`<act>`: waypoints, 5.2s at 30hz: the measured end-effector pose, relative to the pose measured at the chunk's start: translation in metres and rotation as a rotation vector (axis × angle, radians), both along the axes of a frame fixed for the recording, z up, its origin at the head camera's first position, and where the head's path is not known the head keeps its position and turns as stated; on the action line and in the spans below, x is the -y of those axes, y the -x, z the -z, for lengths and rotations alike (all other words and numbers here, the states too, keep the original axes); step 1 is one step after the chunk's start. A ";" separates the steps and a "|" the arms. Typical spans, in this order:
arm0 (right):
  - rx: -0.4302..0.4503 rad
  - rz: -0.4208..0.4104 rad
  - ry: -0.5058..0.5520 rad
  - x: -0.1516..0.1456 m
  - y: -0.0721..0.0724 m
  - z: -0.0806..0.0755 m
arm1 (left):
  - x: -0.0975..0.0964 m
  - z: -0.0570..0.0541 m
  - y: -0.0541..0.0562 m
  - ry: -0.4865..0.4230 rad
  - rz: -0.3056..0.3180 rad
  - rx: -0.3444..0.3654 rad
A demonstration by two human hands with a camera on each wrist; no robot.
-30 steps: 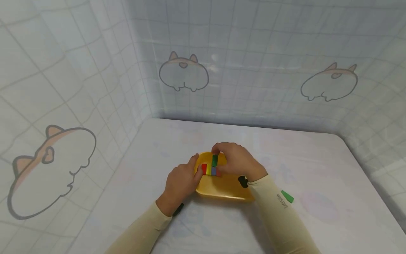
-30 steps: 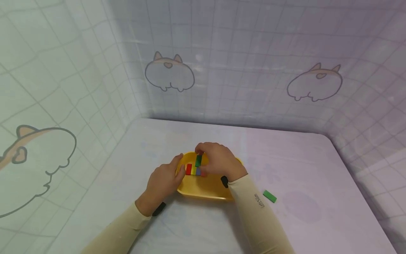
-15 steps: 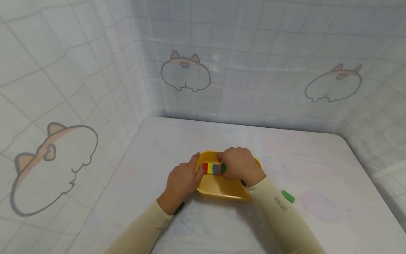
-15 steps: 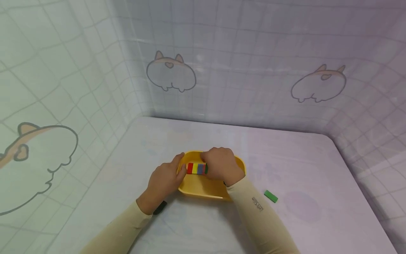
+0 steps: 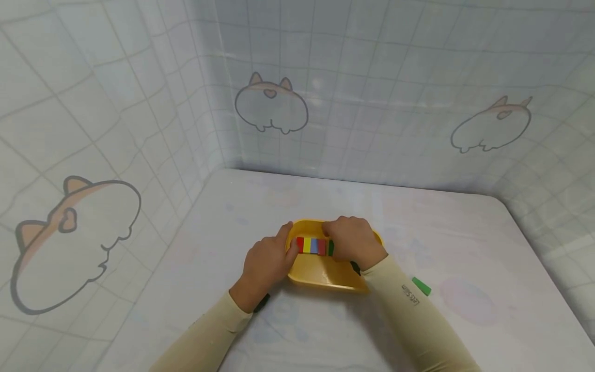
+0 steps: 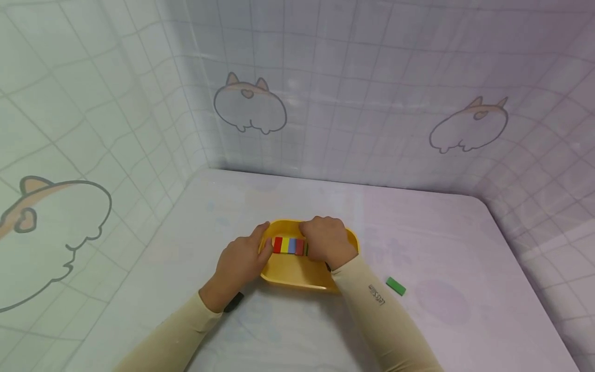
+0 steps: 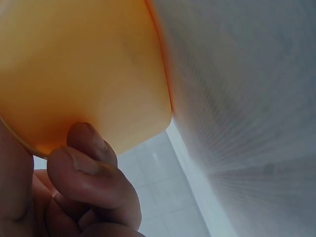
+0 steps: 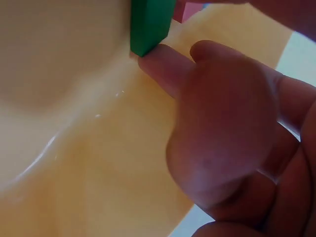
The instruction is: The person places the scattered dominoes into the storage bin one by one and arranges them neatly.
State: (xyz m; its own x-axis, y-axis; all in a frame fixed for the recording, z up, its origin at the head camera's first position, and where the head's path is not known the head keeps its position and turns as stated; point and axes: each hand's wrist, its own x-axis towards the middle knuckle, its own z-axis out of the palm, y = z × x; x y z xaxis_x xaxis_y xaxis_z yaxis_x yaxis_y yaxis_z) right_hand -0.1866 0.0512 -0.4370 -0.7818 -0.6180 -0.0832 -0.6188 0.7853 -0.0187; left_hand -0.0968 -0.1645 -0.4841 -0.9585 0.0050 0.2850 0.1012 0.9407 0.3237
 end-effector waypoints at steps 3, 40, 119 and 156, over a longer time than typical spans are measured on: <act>-0.006 -0.002 0.001 0.000 0.001 0.001 | 0.000 -0.001 0.000 -0.001 0.003 0.001; 0.059 0.058 0.030 -0.006 -0.012 -0.002 | 0.000 0.003 -0.007 -0.015 0.004 0.012; 0.183 0.603 0.156 -0.208 -0.087 0.040 | 0.006 -0.003 -0.014 -0.016 0.002 0.113; 0.157 0.550 0.166 -0.213 -0.079 0.035 | -0.002 -0.002 -0.015 -0.041 -0.002 0.083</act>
